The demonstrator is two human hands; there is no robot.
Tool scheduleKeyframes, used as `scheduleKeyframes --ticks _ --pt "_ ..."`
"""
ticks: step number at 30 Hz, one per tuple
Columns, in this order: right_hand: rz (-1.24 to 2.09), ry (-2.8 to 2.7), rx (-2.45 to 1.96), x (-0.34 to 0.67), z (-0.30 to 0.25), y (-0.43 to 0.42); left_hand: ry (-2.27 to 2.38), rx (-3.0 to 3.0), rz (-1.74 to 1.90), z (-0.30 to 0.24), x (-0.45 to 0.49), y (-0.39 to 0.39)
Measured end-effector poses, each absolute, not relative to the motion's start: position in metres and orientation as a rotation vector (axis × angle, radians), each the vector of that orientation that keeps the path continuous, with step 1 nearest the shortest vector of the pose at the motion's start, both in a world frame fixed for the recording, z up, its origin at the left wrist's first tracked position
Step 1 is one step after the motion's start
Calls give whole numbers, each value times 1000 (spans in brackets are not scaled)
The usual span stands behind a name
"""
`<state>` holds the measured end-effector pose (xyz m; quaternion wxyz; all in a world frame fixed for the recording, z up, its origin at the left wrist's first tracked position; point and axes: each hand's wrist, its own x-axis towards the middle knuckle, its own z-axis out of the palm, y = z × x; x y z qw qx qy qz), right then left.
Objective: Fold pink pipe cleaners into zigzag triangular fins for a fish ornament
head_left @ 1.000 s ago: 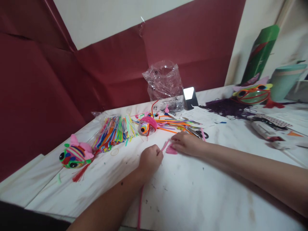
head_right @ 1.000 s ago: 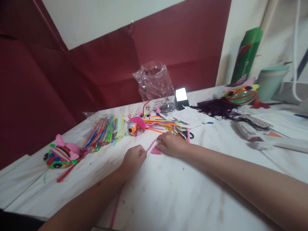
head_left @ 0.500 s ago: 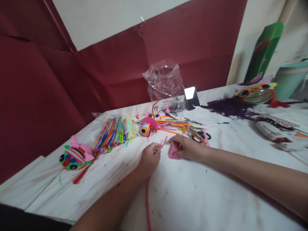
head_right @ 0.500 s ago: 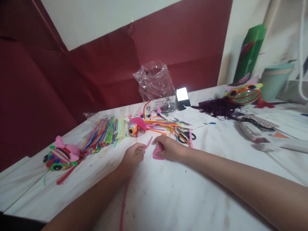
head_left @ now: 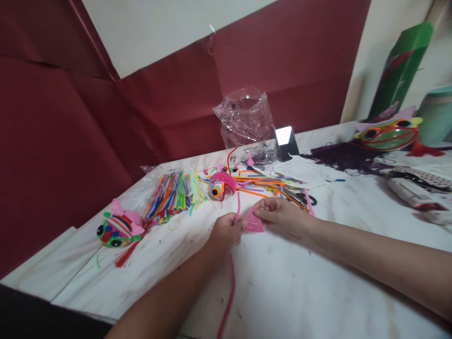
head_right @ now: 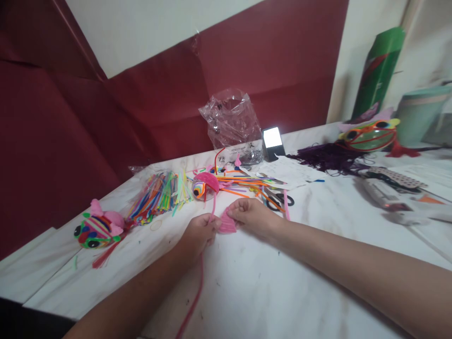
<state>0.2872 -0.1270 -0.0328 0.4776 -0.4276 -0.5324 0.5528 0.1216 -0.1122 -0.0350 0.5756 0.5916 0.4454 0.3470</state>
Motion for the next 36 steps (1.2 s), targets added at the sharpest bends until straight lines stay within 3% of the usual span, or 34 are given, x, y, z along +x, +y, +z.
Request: scheduleKeyframes --ticks 13,36 --pt "1230 -1417 -1100 294 -38 -124 1076 1656 862 -35 117 -119" --pt "1405 -1227 -917 284 -24 -135 1007 1724 655 -39 114 -122"
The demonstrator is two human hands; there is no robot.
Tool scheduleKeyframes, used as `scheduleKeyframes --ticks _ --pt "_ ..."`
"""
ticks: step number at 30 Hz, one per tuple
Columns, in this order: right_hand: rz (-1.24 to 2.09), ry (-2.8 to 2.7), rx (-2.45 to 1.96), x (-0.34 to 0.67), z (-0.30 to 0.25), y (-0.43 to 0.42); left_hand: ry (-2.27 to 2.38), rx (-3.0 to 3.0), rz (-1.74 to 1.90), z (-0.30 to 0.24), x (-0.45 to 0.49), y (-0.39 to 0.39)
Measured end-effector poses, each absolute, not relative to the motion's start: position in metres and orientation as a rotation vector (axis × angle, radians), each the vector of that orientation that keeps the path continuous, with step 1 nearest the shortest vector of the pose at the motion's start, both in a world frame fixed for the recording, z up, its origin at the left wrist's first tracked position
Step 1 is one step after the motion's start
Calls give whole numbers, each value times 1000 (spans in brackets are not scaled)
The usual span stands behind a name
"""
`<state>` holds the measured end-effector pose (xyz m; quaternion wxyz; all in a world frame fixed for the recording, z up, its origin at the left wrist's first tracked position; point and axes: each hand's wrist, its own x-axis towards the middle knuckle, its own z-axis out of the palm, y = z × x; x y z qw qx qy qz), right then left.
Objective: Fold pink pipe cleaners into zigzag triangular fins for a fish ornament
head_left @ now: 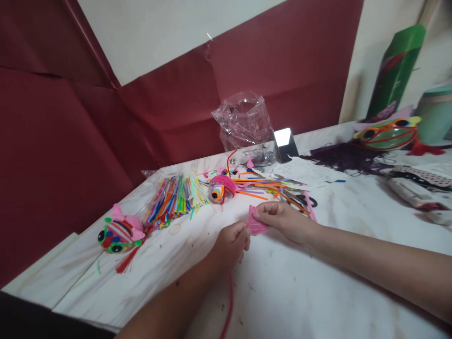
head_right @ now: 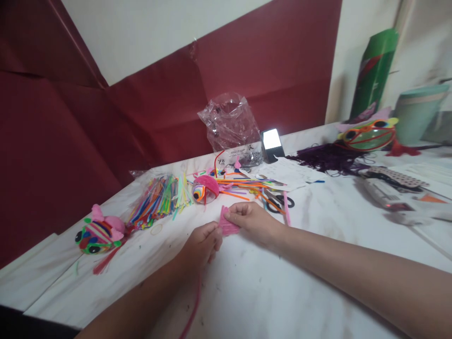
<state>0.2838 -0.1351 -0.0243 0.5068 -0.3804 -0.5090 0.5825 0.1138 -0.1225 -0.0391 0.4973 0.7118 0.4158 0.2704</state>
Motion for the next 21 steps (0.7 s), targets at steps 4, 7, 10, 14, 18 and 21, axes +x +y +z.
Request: scheduleKeyframes --ticks 4,7,10,14,18,21 --pt "1354 -1287 -959 287 -30 -132 1001 1757 629 -39 113 -123" --pt "1330 -1285 -1004 288 -32 -130 1002 1784 603 -39 113 -124" --pt "1352 -1245 -1000 287 -31 -130 996 1799 593 -38 113 -124" --pt "1411 -1173 -957 285 -29 -132 994 1822 566 -36 114 -124" --pt "1426 -1122 -967 283 -28 -134 1004 1815 532 -34 114 -126" --pt "1415 -1085 -974 282 -26 -135 988 1786 557 -35 115 -126"
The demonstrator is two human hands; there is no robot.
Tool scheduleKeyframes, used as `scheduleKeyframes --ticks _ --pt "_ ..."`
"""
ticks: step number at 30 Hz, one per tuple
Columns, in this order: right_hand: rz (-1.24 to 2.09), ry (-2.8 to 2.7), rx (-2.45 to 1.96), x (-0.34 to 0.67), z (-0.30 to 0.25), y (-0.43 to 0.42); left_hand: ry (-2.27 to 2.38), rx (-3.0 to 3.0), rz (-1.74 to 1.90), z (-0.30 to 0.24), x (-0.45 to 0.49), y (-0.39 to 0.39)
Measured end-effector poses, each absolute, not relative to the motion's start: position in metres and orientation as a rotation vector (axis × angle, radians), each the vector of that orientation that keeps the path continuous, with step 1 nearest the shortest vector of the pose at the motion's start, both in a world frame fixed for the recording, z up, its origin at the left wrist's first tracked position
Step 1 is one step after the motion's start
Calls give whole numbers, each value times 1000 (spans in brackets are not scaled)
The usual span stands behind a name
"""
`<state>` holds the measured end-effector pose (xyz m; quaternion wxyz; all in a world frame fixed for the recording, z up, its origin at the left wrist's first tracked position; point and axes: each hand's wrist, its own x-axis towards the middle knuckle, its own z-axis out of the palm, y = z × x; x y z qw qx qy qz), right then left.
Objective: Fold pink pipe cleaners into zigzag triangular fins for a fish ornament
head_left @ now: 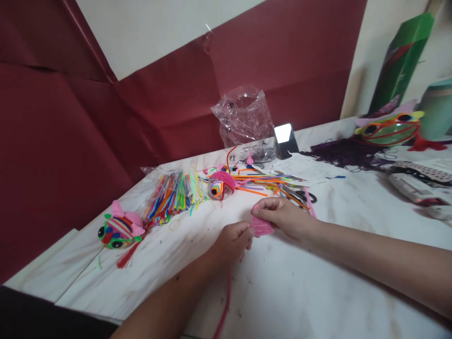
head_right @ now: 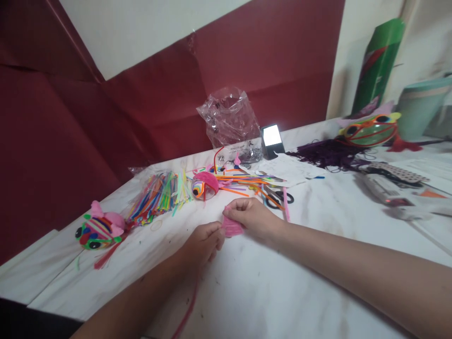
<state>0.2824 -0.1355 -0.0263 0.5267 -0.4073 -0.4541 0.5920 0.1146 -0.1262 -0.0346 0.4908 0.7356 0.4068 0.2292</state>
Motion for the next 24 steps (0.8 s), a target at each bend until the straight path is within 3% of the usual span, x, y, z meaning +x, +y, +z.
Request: scheduleKeyframes --ticks 7,24 --pt "1293 -1032 -1045 287 -24 -130 910 1523 759 -31 117 -122" --pt "1256 -1009 -926 284 -29 -133 795 1240 762 -37 121 -124"
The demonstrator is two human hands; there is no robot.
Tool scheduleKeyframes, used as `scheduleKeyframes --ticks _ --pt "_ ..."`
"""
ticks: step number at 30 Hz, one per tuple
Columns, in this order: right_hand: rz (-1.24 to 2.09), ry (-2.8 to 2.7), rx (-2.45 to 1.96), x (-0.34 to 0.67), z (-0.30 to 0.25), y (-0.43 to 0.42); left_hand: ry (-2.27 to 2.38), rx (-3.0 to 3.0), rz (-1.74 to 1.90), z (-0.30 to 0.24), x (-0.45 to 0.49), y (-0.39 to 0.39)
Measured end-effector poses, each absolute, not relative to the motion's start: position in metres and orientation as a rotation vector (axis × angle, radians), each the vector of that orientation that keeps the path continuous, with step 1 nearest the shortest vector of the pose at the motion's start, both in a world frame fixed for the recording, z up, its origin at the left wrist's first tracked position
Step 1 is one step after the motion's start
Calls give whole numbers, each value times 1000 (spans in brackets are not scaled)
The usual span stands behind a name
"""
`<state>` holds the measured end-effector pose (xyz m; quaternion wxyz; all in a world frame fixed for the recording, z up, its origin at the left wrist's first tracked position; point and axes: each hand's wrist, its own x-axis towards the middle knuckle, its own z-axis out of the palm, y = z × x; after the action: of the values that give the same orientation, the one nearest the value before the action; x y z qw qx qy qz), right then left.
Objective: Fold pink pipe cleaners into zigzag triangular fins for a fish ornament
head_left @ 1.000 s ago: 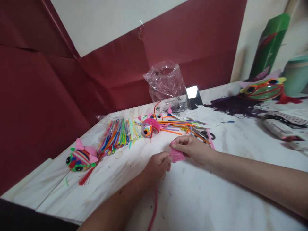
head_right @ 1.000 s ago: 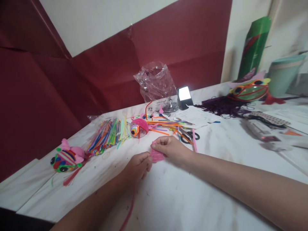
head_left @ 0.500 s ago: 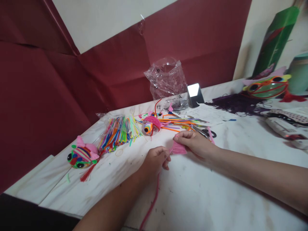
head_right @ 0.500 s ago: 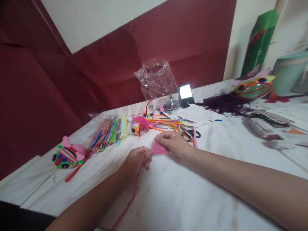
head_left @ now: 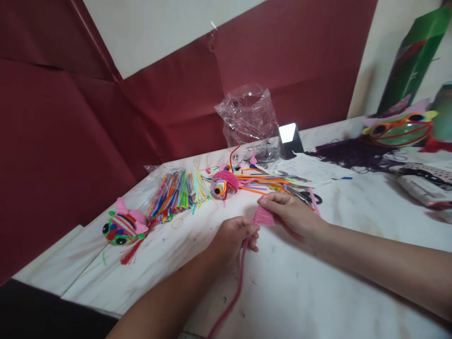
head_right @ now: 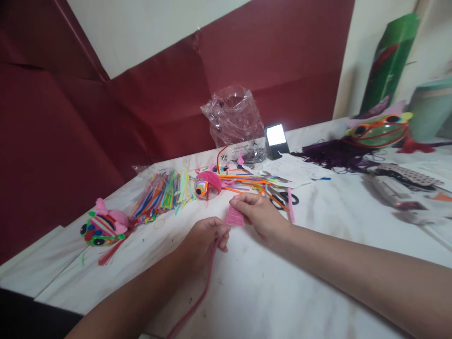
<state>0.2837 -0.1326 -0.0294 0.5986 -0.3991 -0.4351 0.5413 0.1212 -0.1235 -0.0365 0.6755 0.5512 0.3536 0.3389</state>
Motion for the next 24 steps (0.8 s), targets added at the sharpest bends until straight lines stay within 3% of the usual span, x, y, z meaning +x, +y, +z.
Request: scheduleKeyframes --ticks 24 --pt "1174 -1088 -983 281 -26 -136 904 1414 885 -29 122 -125"
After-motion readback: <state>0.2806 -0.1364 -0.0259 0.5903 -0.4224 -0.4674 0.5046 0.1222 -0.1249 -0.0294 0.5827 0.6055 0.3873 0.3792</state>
